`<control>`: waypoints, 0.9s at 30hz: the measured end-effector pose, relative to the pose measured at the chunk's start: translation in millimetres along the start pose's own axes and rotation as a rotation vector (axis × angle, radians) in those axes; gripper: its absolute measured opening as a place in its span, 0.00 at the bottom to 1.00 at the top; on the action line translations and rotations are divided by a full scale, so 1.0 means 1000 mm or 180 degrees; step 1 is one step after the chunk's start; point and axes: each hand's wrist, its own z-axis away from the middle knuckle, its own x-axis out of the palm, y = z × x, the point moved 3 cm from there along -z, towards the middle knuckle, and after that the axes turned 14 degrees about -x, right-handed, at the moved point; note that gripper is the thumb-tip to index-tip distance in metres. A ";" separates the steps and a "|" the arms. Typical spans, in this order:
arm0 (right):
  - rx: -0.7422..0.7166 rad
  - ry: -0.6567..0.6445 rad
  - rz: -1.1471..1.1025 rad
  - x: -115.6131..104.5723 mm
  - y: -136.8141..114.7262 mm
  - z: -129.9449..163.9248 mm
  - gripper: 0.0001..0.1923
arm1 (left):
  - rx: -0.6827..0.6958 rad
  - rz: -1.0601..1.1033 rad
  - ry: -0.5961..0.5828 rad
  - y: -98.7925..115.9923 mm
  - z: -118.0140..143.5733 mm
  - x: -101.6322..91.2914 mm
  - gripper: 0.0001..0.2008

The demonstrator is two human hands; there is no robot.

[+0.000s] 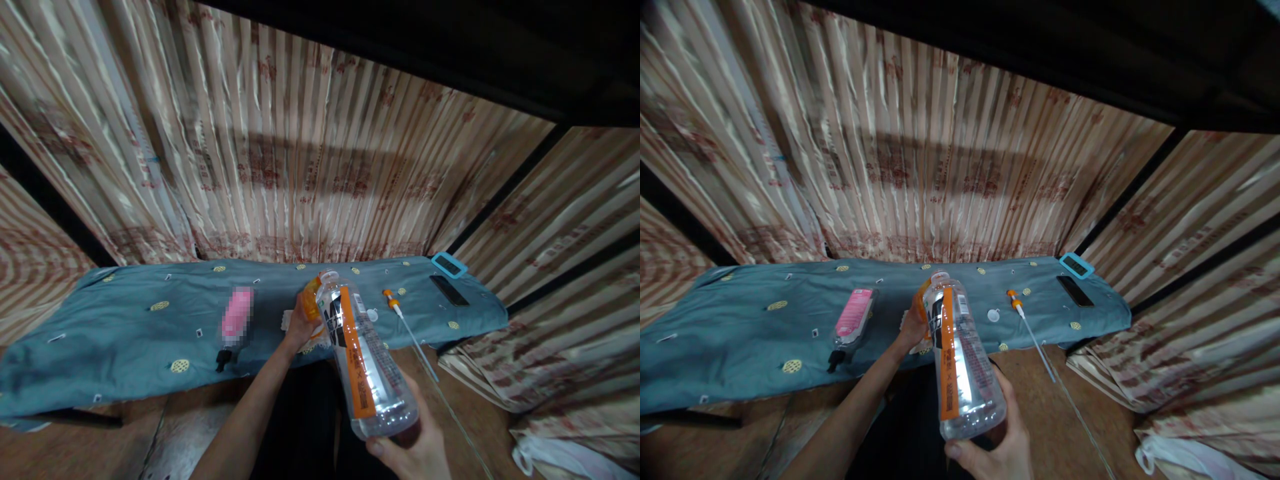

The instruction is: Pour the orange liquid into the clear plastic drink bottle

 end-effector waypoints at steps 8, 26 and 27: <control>0.0042 -0.0036 -0.0006 0.001 0.000 0.001 0.43 | 0.0003 -0.0001 -0.0016 -0.004 -0.001 0.001 0.24; 0.0143 -0.0227 -0.0276 -0.004 0.005 -0.002 0.42 | -0.0028 0.0001 -0.0038 -0.003 -0.002 0.001 0.24; 0.0137 -0.0136 -0.0272 -0.003 0.002 -0.002 0.42 | -0.0026 -0.0001 -0.0043 -0.004 -0.002 0.001 0.24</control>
